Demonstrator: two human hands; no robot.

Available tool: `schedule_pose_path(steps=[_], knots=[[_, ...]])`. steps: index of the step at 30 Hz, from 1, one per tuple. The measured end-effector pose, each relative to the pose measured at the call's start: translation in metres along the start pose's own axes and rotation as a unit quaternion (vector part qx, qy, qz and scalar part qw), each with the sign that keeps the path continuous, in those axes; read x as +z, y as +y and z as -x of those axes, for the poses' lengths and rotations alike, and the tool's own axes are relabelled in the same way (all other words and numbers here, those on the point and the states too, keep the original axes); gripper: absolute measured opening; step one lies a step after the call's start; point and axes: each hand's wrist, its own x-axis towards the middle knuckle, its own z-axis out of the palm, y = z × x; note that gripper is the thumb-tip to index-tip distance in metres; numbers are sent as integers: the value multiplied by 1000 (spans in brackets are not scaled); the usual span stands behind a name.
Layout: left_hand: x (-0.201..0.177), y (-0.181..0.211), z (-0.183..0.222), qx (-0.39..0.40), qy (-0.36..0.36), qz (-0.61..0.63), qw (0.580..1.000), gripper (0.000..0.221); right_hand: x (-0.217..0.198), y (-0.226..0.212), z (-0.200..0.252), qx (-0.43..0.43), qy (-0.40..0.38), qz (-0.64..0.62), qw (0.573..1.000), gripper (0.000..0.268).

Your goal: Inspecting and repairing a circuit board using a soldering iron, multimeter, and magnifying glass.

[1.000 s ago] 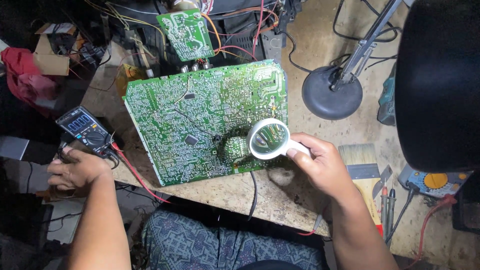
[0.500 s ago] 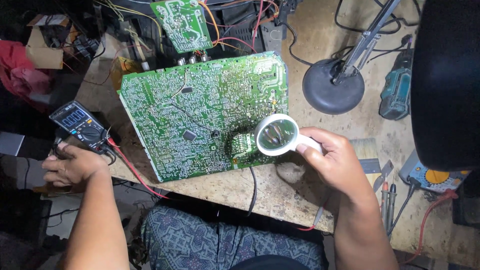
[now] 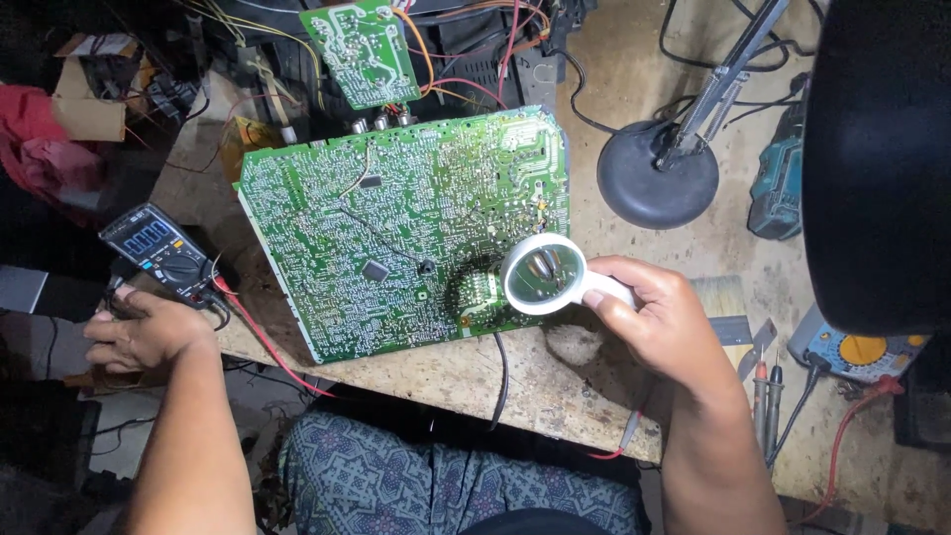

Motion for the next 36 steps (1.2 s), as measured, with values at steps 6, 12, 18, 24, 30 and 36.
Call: schedule_pose_path(steps=[6,12,18,24,30,36], knots=[[7,-4,0,5,29,1,1000,38,-1,3,-1,4,-3,-12,1000,28],[0,1,1,-18,-13,-11,1000,38,0,5,0,12,2,3,1000,25],[0,1,0,-12,-5,-8,1000,38,2,4,2,6,9,1,1000,25],[-1,3,0,-10,3,-19,1000,39,16,-2,4,-59,-11,5,998,28],[-11,10,0,-30,-36,-16,999,39,25,-8,5,-99,-44,14,994,27],[-3,4,-1,-23,-22,-12,999,37,24,-11,5,-103,-54,19,993,26]])
